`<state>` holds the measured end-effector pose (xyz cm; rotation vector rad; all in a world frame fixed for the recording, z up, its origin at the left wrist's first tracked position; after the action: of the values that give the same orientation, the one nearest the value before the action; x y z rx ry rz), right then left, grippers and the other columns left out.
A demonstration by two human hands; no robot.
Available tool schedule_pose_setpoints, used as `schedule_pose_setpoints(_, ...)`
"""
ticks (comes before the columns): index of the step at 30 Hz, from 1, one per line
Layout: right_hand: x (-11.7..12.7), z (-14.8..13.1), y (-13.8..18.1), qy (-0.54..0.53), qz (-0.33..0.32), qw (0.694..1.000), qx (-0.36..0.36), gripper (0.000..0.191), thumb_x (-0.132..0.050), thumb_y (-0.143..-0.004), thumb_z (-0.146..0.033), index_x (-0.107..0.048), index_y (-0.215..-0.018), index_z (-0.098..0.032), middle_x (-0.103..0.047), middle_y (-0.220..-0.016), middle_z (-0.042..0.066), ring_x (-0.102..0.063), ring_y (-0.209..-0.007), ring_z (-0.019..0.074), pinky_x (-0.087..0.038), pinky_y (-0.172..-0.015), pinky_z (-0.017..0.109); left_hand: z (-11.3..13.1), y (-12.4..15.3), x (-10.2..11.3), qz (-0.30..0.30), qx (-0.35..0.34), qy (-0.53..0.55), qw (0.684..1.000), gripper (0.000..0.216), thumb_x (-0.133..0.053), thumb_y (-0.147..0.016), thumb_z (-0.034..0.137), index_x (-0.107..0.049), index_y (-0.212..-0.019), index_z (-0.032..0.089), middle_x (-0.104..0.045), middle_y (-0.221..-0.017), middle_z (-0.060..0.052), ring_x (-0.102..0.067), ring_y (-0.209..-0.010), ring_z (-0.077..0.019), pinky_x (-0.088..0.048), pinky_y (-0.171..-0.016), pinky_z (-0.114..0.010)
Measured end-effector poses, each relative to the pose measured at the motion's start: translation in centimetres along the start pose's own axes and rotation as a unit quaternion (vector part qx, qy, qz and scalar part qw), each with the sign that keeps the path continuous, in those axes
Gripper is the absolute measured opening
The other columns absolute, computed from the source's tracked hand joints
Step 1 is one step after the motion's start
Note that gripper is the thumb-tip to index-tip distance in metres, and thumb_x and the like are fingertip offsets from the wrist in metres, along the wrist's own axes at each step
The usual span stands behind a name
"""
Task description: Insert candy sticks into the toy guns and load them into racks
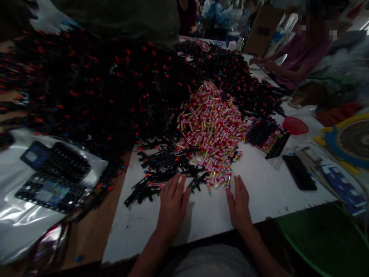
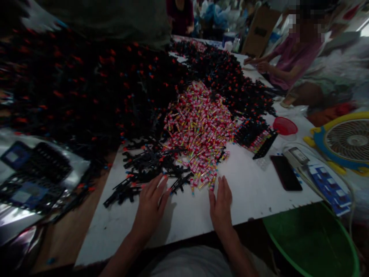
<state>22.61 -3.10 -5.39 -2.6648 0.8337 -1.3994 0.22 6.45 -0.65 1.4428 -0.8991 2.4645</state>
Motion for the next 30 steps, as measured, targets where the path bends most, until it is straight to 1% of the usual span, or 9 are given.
schedule_pose_setpoints(4,-1.7,-3.1,-0.6,-0.112,-0.047,0.993,0.010,0.056,-0.034,-0.096,-0.034,-0.016,-0.147,-0.021,-0.019,-0.153,0.011,-0.018,-0.141,0.0243,-0.029,-0.110,0.052,2.4,0.8,-2.9,-0.027,0.008,0.010,1.000,0.043,-0.047,-0.090,0.031,-0.044,-0.131,0.016,-0.048,-0.136,-0.017,-0.043,-0.126,-0.0281,-0.041,-0.098,-0.045)
schedule_pose_setpoints(6,-1.2,-2.9,-1.4,-0.161,-0.058,0.985,-0.001,0.053,-0.031,-0.096,-0.031,-0.017,-0.147,-0.021,-0.026,-0.151,0.011,-0.028,-0.138,0.0215,-0.034,-0.108,0.047,2.8,0.9,-3.8,-0.033,0.019,0.003,0.999,0.045,-0.048,-0.090,0.031,-0.043,-0.132,0.014,-0.045,-0.139,-0.018,-0.041,-0.128,-0.0297,-0.040,-0.099,-0.047)
schedule_pose_setpoints(8,0.2,-1.7,-1.9,-0.178,-0.040,0.983,-0.013,0.047,-0.030,-0.096,-0.029,-0.028,-0.142,-0.020,-0.039,-0.143,0.013,-0.042,-0.129,0.0201,-0.041,-0.103,0.042,3.0,1.1,-4.1,-0.038,0.017,-0.004,0.999,0.046,-0.049,-0.089,0.029,-0.043,-0.131,0.013,-0.043,-0.140,-0.019,-0.039,-0.129,-0.0304,-0.037,-0.102,-0.048)
schedule_pose_setpoints(11,2.4,0.3,-2.3,-0.128,-0.018,0.992,-0.003,0.034,-0.037,-0.094,-0.028,-0.052,-0.122,-0.018,-0.058,-0.119,0.012,-0.056,-0.109,0.0204,-0.046,-0.095,0.041,3.2,1.5,-4.1,-0.041,0.006,-0.007,0.999,0.046,-0.049,-0.089,0.027,-0.043,-0.131,0.010,-0.043,-0.139,-0.020,-0.038,-0.130,-0.0294,-0.036,-0.103,-0.047)
schedule_pose_setpoints(13,3.0,0.8,-2.5,-0.095,-0.030,0.995,0.024,0.027,-0.042,-0.092,-0.026,-0.060,-0.110,-0.019,-0.063,-0.107,0.010,-0.058,-0.101,0.0203,-0.048,-0.091,0.041,3.1,1.6,-4.1,-0.041,0.008,-0.006,0.999,0.047,-0.049,-0.088,0.027,-0.043,-0.131,0.010,-0.044,-0.139,-0.020,-0.038,-0.130,-0.0288,-0.036,-0.103,-0.047)
schedule_pose_setpoints(18,2.6,-1.0,-2.7,-0.065,-0.070,0.980,0.172,0.036,-0.040,-0.088,-0.011,-0.059,-0.116,-0.023,-0.063,-0.111,0.009,-0.054,-0.106,0.0214,-0.047,-0.092,0.043,2.9,1.5,-4.2,-0.043,0.016,0.002,0.999,0.047,-0.048,-0.089,0.029,-0.042,-0.132,0.013,-0.044,-0.139,-0.019,-0.038,-0.130,-0.0292,-0.036,-0.102,-0.048)
schedule_pose_setpoints(21,2.0,-1.8,-2.8,-0.009,-0.100,0.967,0.236,0.034,-0.043,-0.088,-0.012,-0.059,-0.117,-0.022,-0.063,-0.111,0.009,-0.053,-0.104,0.0227,-0.046,-0.090,0.043,2.9,1.5,-4.2,-0.041,0.012,0.000,0.999,0.046,-0.048,-0.089,0.028,-0.042,-0.132,0.012,-0.044,-0.139,-0.019,-0.039,-0.130,-0.0294,-0.036,-0.103,-0.048)
schedule_pose_setpoints(26,2.0,-0.7,-3.1,0.101,-0.117,0.962,0.226,0.018,-0.049,-0.090,-0.022,-0.065,-0.098,-0.023,-0.063,-0.098,0.008,-0.053,-0.092,0.0233,-0.046,-0.083,0.040,3.0,1.5,-4.1,-0.040,0.010,-0.006,0.999,0.046,-0.048,-0.089,0.028,-0.043,-0.132,0.013,-0.044,-0.139,-0.019,-0.039,-0.130,-0.0290,-0.037,-0.102,-0.048)
schedule_pose_setpoints(30,2.4,-0.3,-3.1,0.073,-0.110,0.972,0.193,0.018,-0.046,-0.092,-0.027,-0.062,-0.094,-0.020,-0.064,-0.090,0.007,-0.055,-0.085,0.0220,-0.046,-0.079,0.038,3.0,1.5,-4.1,-0.035,0.008,-0.010,0.999,0.045,-0.049,-0.088,0.027,-0.044,-0.131,0.011,-0.046,-0.137,-0.019,-0.040,-0.128,-0.0288,-0.037,-0.102,-0.047)
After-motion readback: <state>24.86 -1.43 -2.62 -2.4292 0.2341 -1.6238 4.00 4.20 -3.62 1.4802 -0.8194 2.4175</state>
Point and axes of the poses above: each hand's wrist, its own y-axis away from the middle knuckle, its own x-axis out of the back of the hand, z = x × y, the point moved 7 cm from there along -y, towards the middle knuckle
